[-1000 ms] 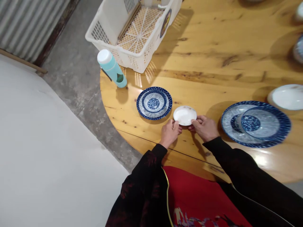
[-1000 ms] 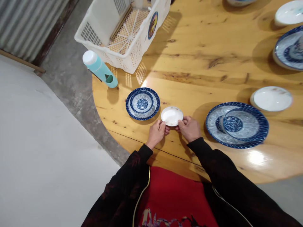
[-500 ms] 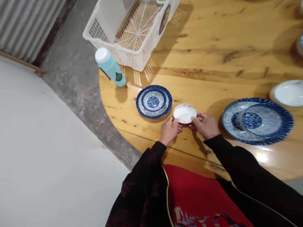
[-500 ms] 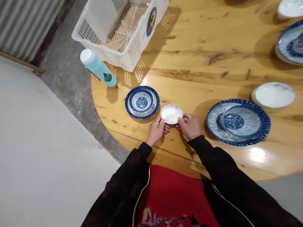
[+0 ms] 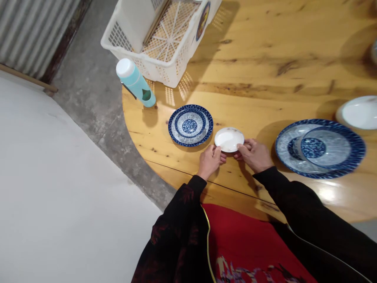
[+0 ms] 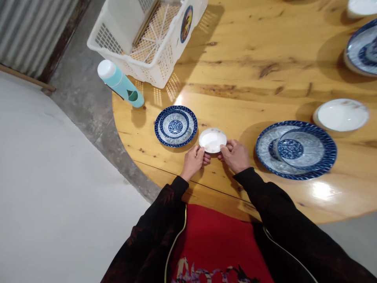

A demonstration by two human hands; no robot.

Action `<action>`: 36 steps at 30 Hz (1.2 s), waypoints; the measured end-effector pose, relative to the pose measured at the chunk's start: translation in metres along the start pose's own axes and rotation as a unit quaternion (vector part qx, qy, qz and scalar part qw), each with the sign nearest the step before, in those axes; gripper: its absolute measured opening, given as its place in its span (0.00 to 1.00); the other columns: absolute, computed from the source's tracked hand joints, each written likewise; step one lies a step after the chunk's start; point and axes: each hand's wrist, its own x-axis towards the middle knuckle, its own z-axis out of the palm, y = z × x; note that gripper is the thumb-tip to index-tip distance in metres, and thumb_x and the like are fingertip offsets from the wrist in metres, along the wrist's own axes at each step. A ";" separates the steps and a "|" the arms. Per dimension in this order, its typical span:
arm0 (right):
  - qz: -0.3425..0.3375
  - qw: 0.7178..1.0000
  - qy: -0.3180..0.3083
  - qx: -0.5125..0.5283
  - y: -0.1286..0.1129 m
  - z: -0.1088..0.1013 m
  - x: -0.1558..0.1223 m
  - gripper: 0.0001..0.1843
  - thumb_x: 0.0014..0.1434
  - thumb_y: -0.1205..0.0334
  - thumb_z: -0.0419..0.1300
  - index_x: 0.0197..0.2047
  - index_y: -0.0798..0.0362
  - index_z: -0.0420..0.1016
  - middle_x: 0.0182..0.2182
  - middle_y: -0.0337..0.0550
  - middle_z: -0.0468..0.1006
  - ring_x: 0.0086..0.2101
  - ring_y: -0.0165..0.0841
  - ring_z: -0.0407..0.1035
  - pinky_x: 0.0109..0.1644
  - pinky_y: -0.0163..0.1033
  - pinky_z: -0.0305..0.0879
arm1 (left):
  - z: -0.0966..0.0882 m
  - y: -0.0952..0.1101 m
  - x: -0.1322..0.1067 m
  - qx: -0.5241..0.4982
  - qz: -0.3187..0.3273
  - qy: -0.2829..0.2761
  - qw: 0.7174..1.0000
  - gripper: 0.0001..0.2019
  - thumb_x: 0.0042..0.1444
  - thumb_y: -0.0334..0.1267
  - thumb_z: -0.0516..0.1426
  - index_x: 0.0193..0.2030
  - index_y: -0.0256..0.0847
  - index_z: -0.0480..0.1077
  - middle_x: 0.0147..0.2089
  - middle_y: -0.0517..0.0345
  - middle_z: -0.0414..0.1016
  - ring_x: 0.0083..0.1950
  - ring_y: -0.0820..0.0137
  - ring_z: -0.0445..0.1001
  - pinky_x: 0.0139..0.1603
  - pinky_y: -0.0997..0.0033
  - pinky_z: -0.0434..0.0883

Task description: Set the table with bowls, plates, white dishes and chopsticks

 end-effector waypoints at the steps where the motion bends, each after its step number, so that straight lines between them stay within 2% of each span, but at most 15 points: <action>1: 0.002 1.000 -0.003 0.005 0.000 0.000 0.000 0.08 0.57 0.61 0.62 0.40 0.52 0.71 0.21 0.40 0.78 0.21 0.37 0.75 0.23 0.35 0.72 | 0.000 0.000 0.000 0.002 0.000 0.000 1.000 0.12 0.69 0.44 0.52 0.35 0.41 0.63 0.31 0.56 0.79 0.28 0.71 0.79 0.31 0.72 0.78; 6: -0.003 1.000 -0.009 -0.010 0.003 0.000 0.001 0.08 0.58 0.62 0.61 0.42 0.53 0.70 0.21 0.40 0.78 0.21 0.38 0.75 0.24 0.36 0.73 | 0.000 -0.001 0.001 0.012 0.001 0.005 1.000 0.13 0.69 0.46 0.53 0.35 0.42 0.63 0.30 0.58 0.78 0.28 0.72 0.79 0.30 0.74 0.77; 12: -0.012 1.000 -0.007 -0.026 0.005 -0.001 0.002 0.09 0.59 0.61 0.61 0.43 0.53 0.72 0.21 0.40 0.78 0.22 0.38 0.76 0.25 0.38 0.74 | 0.001 -0.002 0.001 0.007 -0.001 0.013 1.000 0.13 0.69 0.46 0.53 0.35 0.42 0.64 0.31 0.56 0.80 0.28 0.70 0.80 0.32 0.71 0.78; 16: -0.014 1.000 -0.001 -0.026 0.003 -0.001 0.000 0.10 0.58 0.59 0.62 0.42 0.53 0.72 0.20 0.39 0.77 0.21 0.37 0.75 0.24 0.36 0.73 | 0.001 -0.002 0.000 0.005 -0.001 0.012 1.000 0.14 0.69 0.48 0.54 0.35 0.41 0.64 0.30 0.58 0.79 0.28 0.72 0.79 0.32 0.74 0.78; 25: 0.021 0.997 -0.013 0.075 -0.002 -0.009 -0.013 0.19 0.51 0.50 0.67 0.40 0.53 0.72 0.23 0.42 0.80 0.22 0.35 0.75 0.25 0.35 0.74 | -0.001 0.000 -0.005 -0.006 0.000 0.032 0.999 0.15 0.69 0.47 0.54 0.34 0.41 0.63 0.30 0.58 0.79 0.28 0.74 0.79 0.31 0.77 0.77; 28: 0.028 0.995 -0.036 0.085 0.003 -0.018 -0.034 0.23 0.48 0.45 0.69 0.40 0.52 0.73 0.26 0.43 0.81 0.24 0.35 0.76 0.26 0.37 0.76 | -0.004 -0.002 -0.019 0.004 0.002 0.045 0.999 0.15 0.67 0.50 0.56 0.36 0.41 0.64 0.31 0.58 0.79 0.28 0.74 0.79 0.33 0.75 0.77; 31: 0.040 0.992 -0.068 0.098 0.017 -0.021 -0.068 0.27 0.47 0.40 0.70 0.40 0.52 0.74 0.27 0.45 0.81 0.25 0.35 0.76 0.28 0.39 0.77 | -0.011 -0.011 -0.045 -0.002 0.004 0.049 0.999 0.15 0.66 0.51 0.57 0.37 0.41 0.64 0.32 0.58 0.79 0.28 0.74 0.78 0.33 0.74 0.77; 33: 0.061 0.988 -0.089 0.114 0.028 -0.018 -0.092 0.30 0.45 0.37 0.70 0.40 0.52 0.74 0.28 0.47 0.81 0.25 0.35 0.75 0.28 0.39 0.76 | -0.016 -0.021 -0.067 -0.008 -0.004 0.055 0.998 0.16 0.66 0.52 0.57 0.37 0.40 0.65 0.32 0.57 0.78 0.29 0.74 0.77 0.33 0.75 0.77; 36: 0.107 0.974 -0.153 0.131 0.044 -0.010 -0.118 0.35 0.43 0.32 0.71 0.40 0.53 0.75 0.27 0.49 0.80 0.24 0.35 0.73 0.27 0.39 0.74 | -0.018 -0.038 -0.100 0.001 -0.024 0.084 0.996 0.18 0.65 0.54 0.57 0.37 0.41 0.65 0.31 0.58 0.77 0.28 0.74 0.76 0.30 0.75 0.75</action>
